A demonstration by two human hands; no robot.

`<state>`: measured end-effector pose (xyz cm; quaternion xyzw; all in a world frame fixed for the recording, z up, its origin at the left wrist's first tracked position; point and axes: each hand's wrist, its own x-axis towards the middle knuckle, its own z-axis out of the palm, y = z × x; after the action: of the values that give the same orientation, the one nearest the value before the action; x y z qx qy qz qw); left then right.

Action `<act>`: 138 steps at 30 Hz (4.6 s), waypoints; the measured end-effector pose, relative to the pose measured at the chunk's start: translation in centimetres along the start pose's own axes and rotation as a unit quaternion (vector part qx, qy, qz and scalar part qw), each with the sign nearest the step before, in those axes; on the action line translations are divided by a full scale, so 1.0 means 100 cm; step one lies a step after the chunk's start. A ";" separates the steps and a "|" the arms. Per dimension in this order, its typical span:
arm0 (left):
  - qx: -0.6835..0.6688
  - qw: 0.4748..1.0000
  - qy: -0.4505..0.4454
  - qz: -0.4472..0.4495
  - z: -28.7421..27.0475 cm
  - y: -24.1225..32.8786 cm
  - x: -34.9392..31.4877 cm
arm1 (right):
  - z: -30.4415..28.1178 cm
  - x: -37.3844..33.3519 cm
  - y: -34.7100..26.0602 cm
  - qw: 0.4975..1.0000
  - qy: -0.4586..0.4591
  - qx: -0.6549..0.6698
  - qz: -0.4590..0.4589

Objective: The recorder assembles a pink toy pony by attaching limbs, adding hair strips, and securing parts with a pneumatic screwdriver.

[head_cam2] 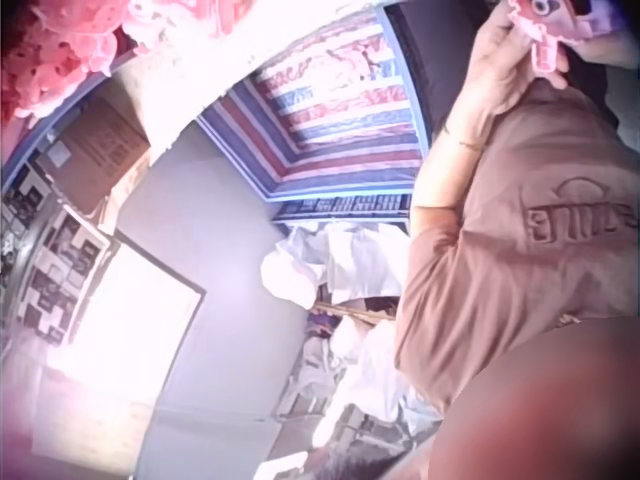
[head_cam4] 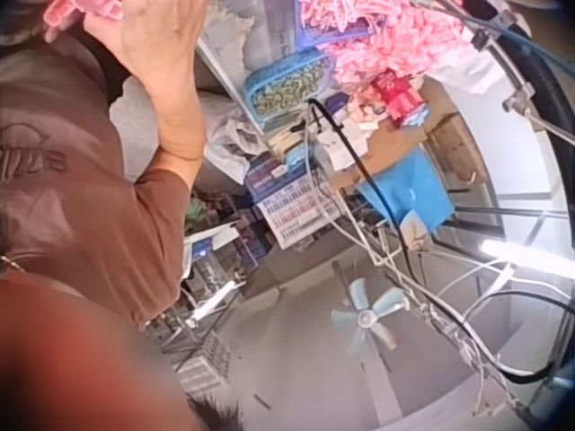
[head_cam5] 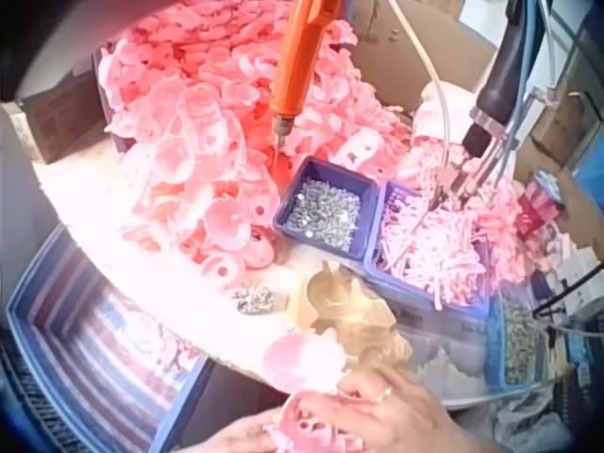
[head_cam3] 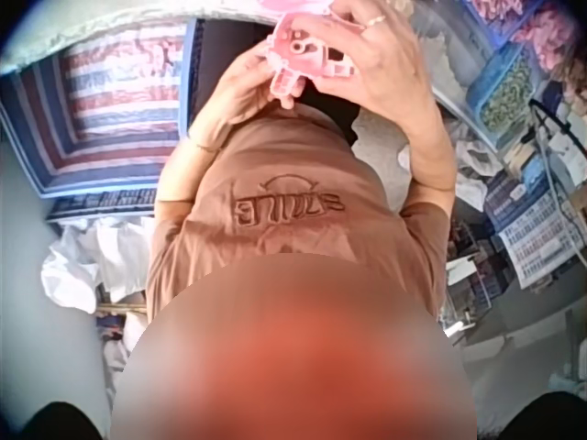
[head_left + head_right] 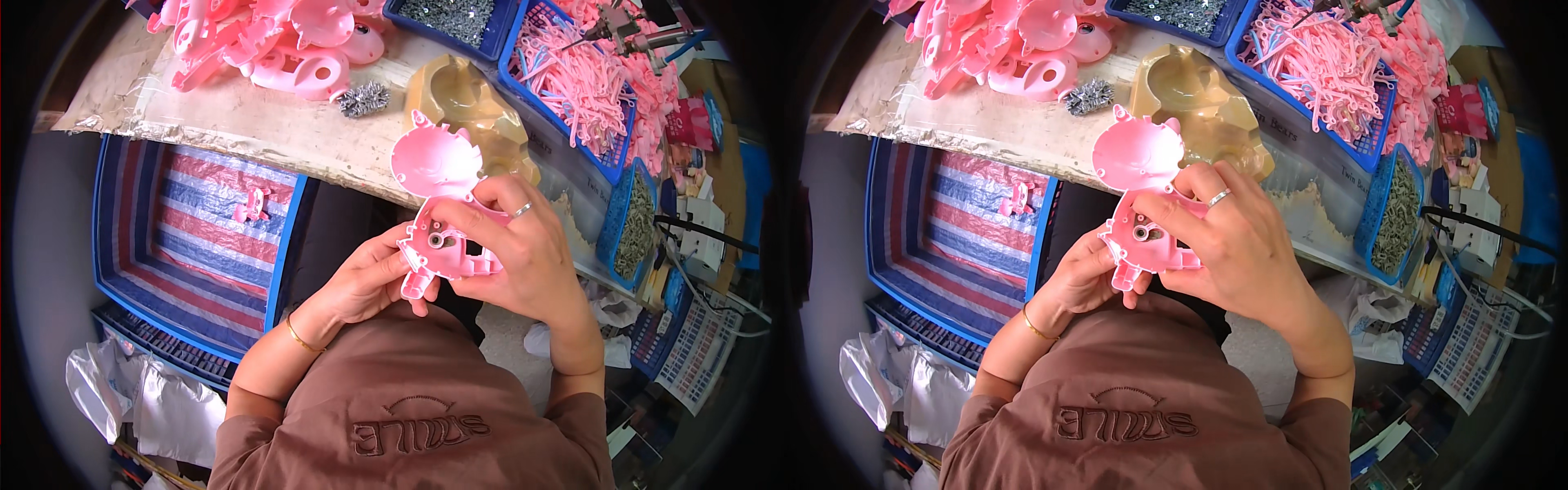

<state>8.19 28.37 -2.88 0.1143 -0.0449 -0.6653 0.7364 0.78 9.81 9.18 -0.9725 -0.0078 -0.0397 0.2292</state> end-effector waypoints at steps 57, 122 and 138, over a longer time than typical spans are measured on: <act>0.069 0.996 0.054 0.020 -0.007 0.008 0.002 | 0.019 0.010 0.016 0.986 0.045 -0.109 -0.120; 0.321 0.923 0.105 0.184 -0.008 -0.007 0.017 | 0.035 -0.003 0.008 0.990 0.115 0.078 0.013; 0.480 0.817 0.144 0.285 0.003 -0.019 0.018 | 0.041 -0.004 0.003 0.985 0.152 0.077 0.032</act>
<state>6.46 26.39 -3.20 0.5297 -0.2827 -0.2953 0.7431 0.71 11.40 5.33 -0.9346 0.0551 -0.1786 0.3027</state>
